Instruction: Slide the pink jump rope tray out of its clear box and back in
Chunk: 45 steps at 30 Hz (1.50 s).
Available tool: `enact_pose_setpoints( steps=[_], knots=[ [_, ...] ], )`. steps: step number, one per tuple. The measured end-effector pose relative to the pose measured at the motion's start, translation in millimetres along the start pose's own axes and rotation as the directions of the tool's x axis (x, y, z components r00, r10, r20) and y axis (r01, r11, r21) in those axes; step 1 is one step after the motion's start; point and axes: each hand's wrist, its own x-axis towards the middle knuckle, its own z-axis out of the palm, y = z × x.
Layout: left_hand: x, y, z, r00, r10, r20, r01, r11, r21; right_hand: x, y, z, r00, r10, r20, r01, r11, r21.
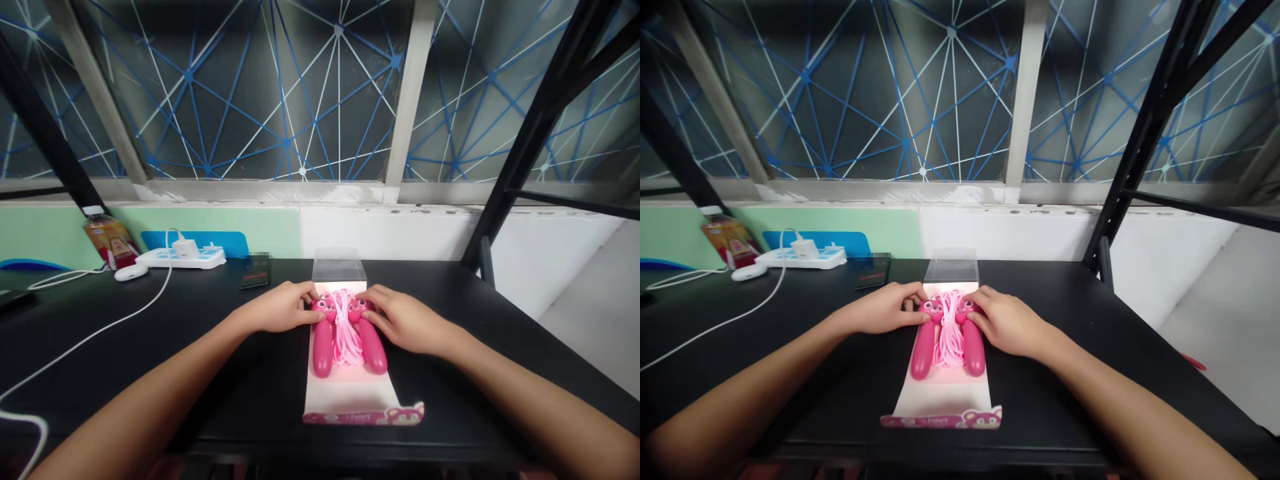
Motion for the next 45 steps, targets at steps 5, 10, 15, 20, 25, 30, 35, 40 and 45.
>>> enact_pose_setpoints(
  steps=[5,10,15,20,25,30,35,40,45],
  knots=[
    [2,9,7.1,0.992,0.040,-0.117,-0.025,0.991,0.132,-2,-25,-4,0.999,-0.003,-0.032,-0.008,0.933,-0.361],
    [6,19,15.4,0.979,0.079,-0.188,-0.030,0.968,0.250,-14,-44,-7,0.974,-0.196,0.116,0.224,0.915,-0.336],
    [9,17,14.5,0.966,0.145,-0.213,-0.093,0.967,0.238,-20,-45,-6,0.940,-0.283,0.192,0.324,0.916,-0.236],
    [20,0,11.7,0.910,0.171,-0.379,-0.085,0.969,0.233,-18,-40,-1,0.947,-0.268,0.175,0.306,0.919,-0.249],
    [31,-19,12.2,0.947,0.095,-0.306,-0.055,0.989,0.137,-14,-37,2,0.932,-0.313,0.182,0.354,0.890,-0.287],
    [35,-27,12.2,0.951,0.062,-0.302,-0.058,0.998,0.020,-15,-38,6,0.923,-0.332,0.193,0.380,0.867,-0.323],
    [27,-23,6.7,0.972,0.099,-0.211,-0.102,0.995,-0.004,-15,-30,11,0.935,-0.319,0.156,0.354,0.877,-0.324],
    [14,-4,4.9,0.976,0.140,-0.165,-0.132,0.990,0.057,-6,-18,14,0.958,-0.255,0.134,0.287,0.872,-0.396],
    [7,14,6.9,0.966,0.200,-0.164,-0.185,0.977,0.101,1,-25,10,0.971,-0.237,0.024,0.219,0.849,-0.481]
  ],
)
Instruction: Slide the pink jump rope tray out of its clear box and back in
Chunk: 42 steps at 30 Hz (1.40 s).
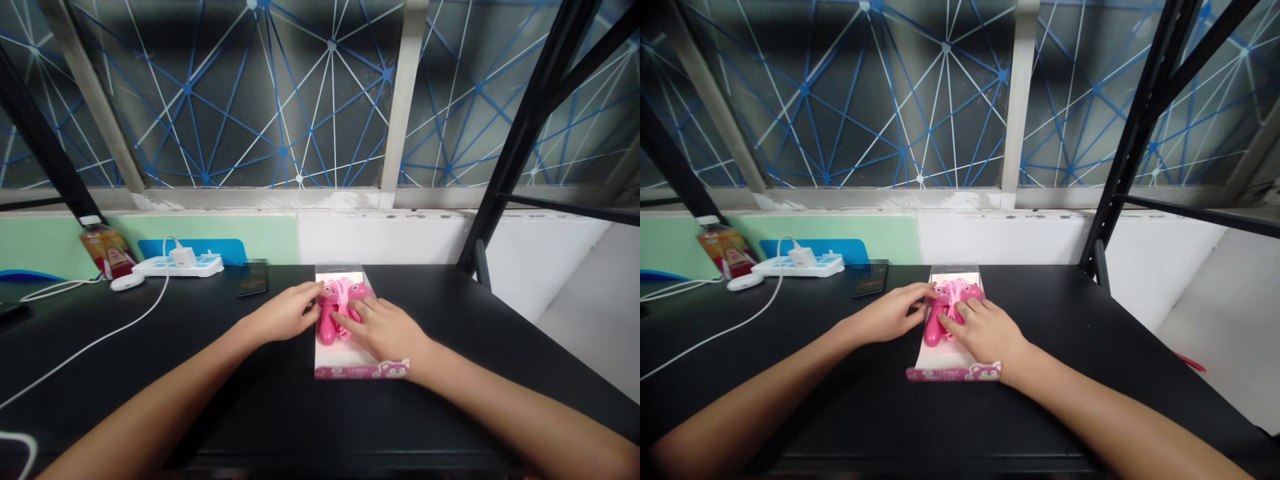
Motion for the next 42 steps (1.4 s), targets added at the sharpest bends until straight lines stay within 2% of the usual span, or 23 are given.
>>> enact_pose_setpoints(
  steps=[3,6,8,13,19,25,27,29,32,36,38,42],
  knots=[
    [-1,1,-0.4,0.999,0.013,-0.045,-0.013,1.000,-0.004,-4,-10,-14,0.995,-0.097,0.017,0.093,0.983,0.156],
    [-1,-2,1.1,0.997,0.006,-0.078,-0.006,1.000,-0.001,-12,-20,-26,0.952,-0.299,0.070,0.240,0.865,0.442],
    [-1,-4,2.9,0.997,-0.006,-0.075,0.006,1.000,-0.005,-16,-25,-31,0.939,-0.333,0.086,0.244,0.822,0.515],
    [1,-4,5.6,0.998,-0.003,-0.069,-0.001,0.998,-0.064,-15,-24,-30,0.964,-0.225,0.141,0.114,0.831,0.544],
    [-1,3,4.2,0.998,0.013,-0.065,-0.016,0.999,-0.036,-11,-16,-22,0.987,-0.046,0.153,-0.020,0.913,0.407],
    [-5,-1,1.9,0.999,0.003,-0.055,-0.005,0.999,-0.033,-15,-2,-28,0.979,-0.116,0.167,0.017,0.867,0.498],
    [-5,-3,-0.7,0.999,0.004,-0.037,-0.006,0.999,-0.051,-14,6,-30,0.990,-0.069,0.120,-0.001,0.863,0.506],
    [-5,-4,-3.8,1.000,0.002,-0.024,-0.004,0.997,-0.079,-13,16,-29,0.998,0.050,0.026,-0.056,0.878,0.475],
    [-5,-2,-7.7,0.999,-0.025,-0.025,0.022,0.993,-0.113,-12,27,-16,0.979,0.195,-0.051,-0.151,0.879,0.452],
    [-8,2,-8.2,0.999,-0.036,0.032,0.038,0.996,-0.076,-13,31,4,0.963,0.268,0.017,-0.245,0.852,0.464],
    [-10,2,-6.6,0.998,-0.035,0.047,0.037,0.999,-0.036,-13,30,7,0.952,0.306,0.020,-0.279,0.838,0.469],
    [-9,-4,-2.9,1.000,0.016,-0.008,-0.017,1.000,-0.011,-12,34,3,0.940,0.340,-0.029,-0.290,0.841,0.458]
  ],
)
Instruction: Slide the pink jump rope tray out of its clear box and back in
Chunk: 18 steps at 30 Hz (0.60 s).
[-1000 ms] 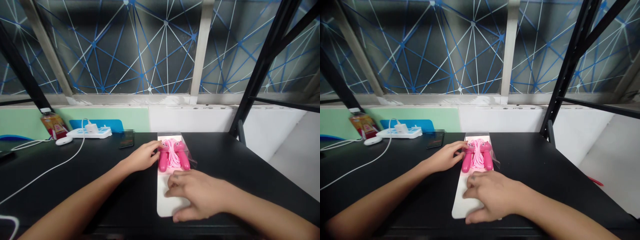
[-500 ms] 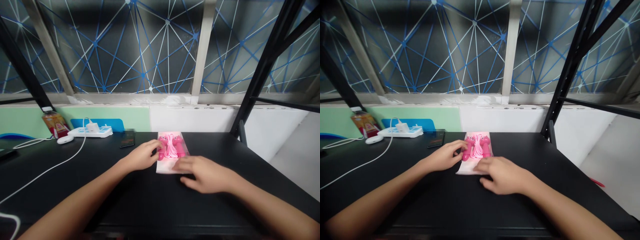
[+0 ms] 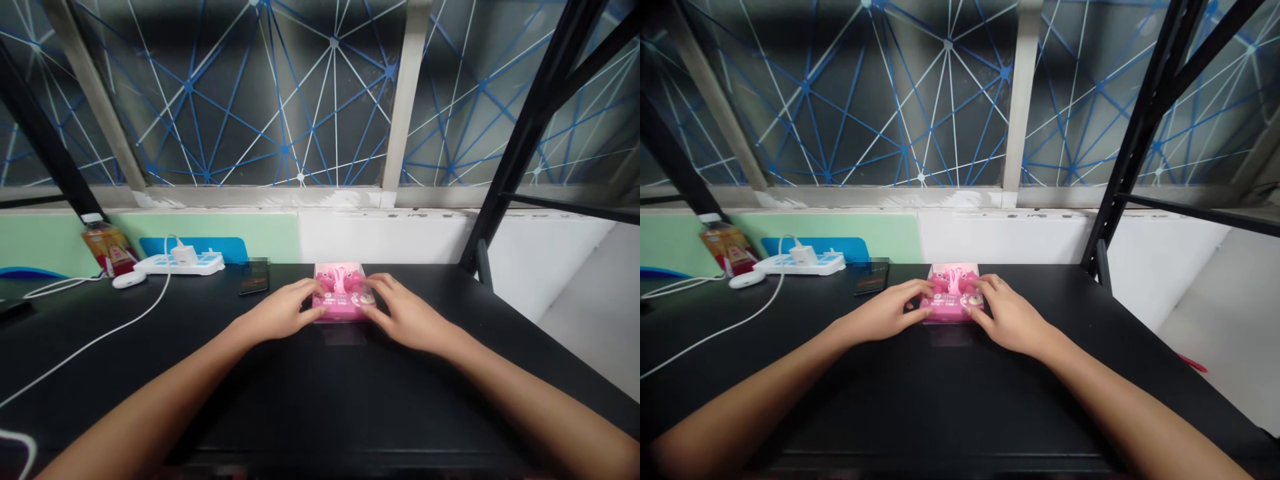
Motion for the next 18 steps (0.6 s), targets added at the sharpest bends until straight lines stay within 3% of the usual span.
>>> enact_pose_setpoints(
  steps=[5,9,11,14,16,18],
  knots=[
    [1,-3,2.4,1.000,-0.004,-0.013,0.004,1.000,0.009,4,12,2,0.998,0.035,0.057,-0.039,0.998,0.058],
    [0,-2,3.6,0.996,-0.091,-0.023,0.093,0.994,0.056,5,15,9,0.992,0.104,0.073,-0.117,0.972,0.204],
    [0,-3,2.8,0.988,-0.150,0.029,0.149,0.989,0.019,5,12,8,0.990,0.110,0.092,-0.129,0.963,0.235],
    [0,-5,-1.2,0.970,-0.191,0.148,0.207,0.973,-0.098,3,8,-1,0.970,0.096,0.223,-0.162,0.940,0.300],
    [-1,-8,-3.9,0.966,-0.157,0.204,0.189,0.970,-0.151,2,9,-6,0.949,0.054,0.310,-0.166,0.923,0.347],
    [0,-11,-4.3,0.970,-0.110,0.215,0.146,0.976,-0.159,1,12,-7,0.948,0.028,0.317,-0.136,0.937,0.323]
  ],
)
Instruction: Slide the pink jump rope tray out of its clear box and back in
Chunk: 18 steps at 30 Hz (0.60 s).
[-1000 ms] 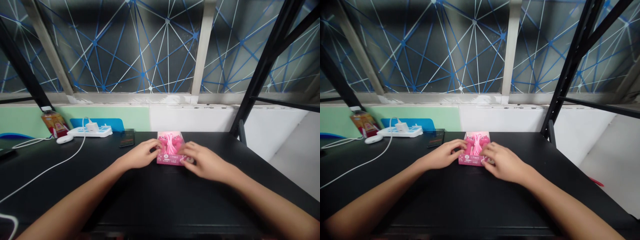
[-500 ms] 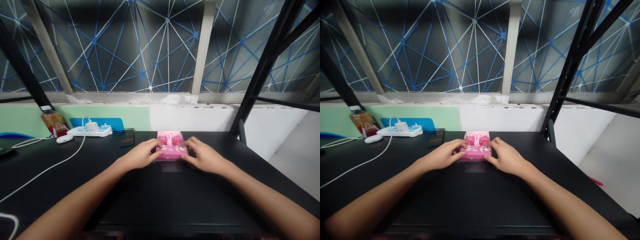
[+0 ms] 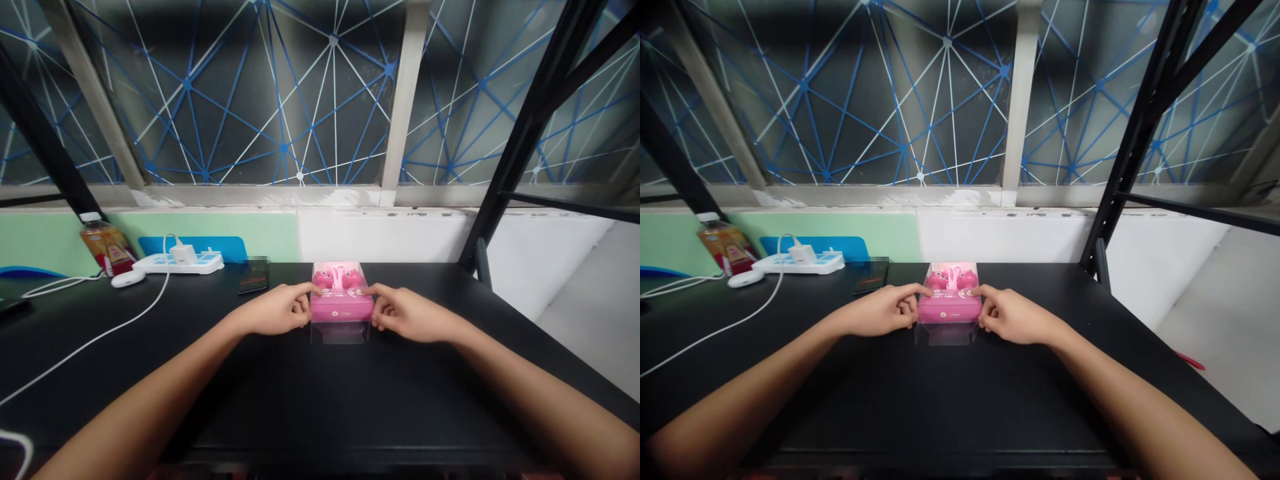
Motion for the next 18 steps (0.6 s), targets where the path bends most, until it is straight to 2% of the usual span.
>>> enact_pose_setpoints(
  steps=[3,5,7,9,13,18],
  knots=[
    [4,-4,3.4,0.993,0.037,-0.110,-0.024,0.993,0.114,4,6,5,0.989,-0.030,-0.146,-0.006,0.970,-0.244],
    [6,-5,7.1,0.975,0.072,-0.210,-0.029,0.979,0.202,7,8,11,0.961,-0.115,-0.251,0.003,0.913,-0.407],
    [6,-5,9.7,0.955,0.121,-0.270,-0.053,0.968,0.247,8,6,16,0.930,-0.229,-0.289,0.061,0.869,-0.491],
    [4,-3,10.4,0.942,0.167,-0.290,-0.090,0.961,0.262,9,2,18,0.907,-0.307,-0.289,0.129,0.855,-0.503],
    [2,-1,9.4,0.948,0.199,-0.248,-0.133,0.957,0.258,9,-4,20,0.900,-0.382,-0.210,0.238,0.834,-0.497],
    [5,-5,11.4,0.953,0.183,-0.243,-0.123,0.963,0.241,9,-6,23,0.914,-0.373,-0.158,0.240,0.812,-0.531]
  ],
)
